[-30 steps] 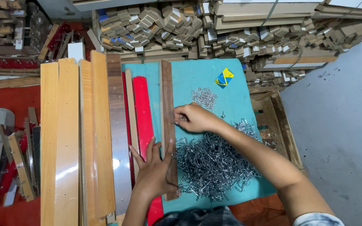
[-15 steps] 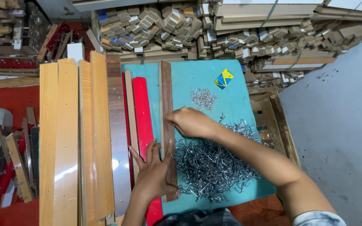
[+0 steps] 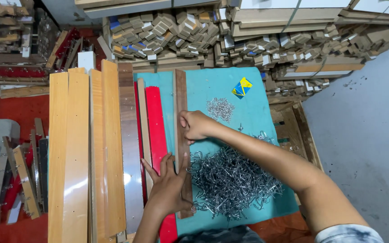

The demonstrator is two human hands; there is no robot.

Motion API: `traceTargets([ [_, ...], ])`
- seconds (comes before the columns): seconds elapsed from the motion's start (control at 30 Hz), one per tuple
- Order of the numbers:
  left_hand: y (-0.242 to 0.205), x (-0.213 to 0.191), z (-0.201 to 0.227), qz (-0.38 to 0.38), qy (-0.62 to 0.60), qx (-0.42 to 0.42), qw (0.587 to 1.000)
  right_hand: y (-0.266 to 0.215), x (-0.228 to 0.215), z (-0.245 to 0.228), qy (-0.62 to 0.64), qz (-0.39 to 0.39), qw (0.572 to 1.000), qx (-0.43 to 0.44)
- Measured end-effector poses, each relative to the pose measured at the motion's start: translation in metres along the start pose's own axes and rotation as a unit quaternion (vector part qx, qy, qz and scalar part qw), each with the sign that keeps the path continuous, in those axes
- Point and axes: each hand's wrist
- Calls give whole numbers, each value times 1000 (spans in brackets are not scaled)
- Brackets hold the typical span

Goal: The person repeatedly picks up metal hooks and presses them into pre-drilled holes along the edges of several wooden strips. After completing each strip, the person places it into a wooden crate. The person works on light, dark, and red-colored strips in sequence.

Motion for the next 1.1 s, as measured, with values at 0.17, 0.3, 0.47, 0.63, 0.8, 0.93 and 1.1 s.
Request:
traceTargets([
  [0.17,2,-7,4,-28,2,-6,1000,5,9,2,72,1,997,39],
  [0.3,-3,-17,9,-72,-26,-33,997,20,19,26,261,-2,964,46],
  [0.47,-5,-16,8,-64,-21,-30,997,3,-2,39,263,-75,960,63],
  [0.63,-6,-16,7,-75,-15,-36,996,5,-18,71,-131,101,985,-43],
  [0.8,-5,-12,6,-59,-14,-34,998,18,-8,93,-160,128,977,-54],
  [0.93,-8,-22,15,-82,-18,-49,995,28,-2,99,-153,127,976,-94],
  [1.1,-12,-28,26,-104,-15,-73,992,43,-9,112,-71,136,962,-225],
])
Point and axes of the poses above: each hand's wrist, its own y-axis towards the middle knuckle, its own x-axis out of the palm, z = x × y, and after that the axes turned 2 degrees about y, right-handed
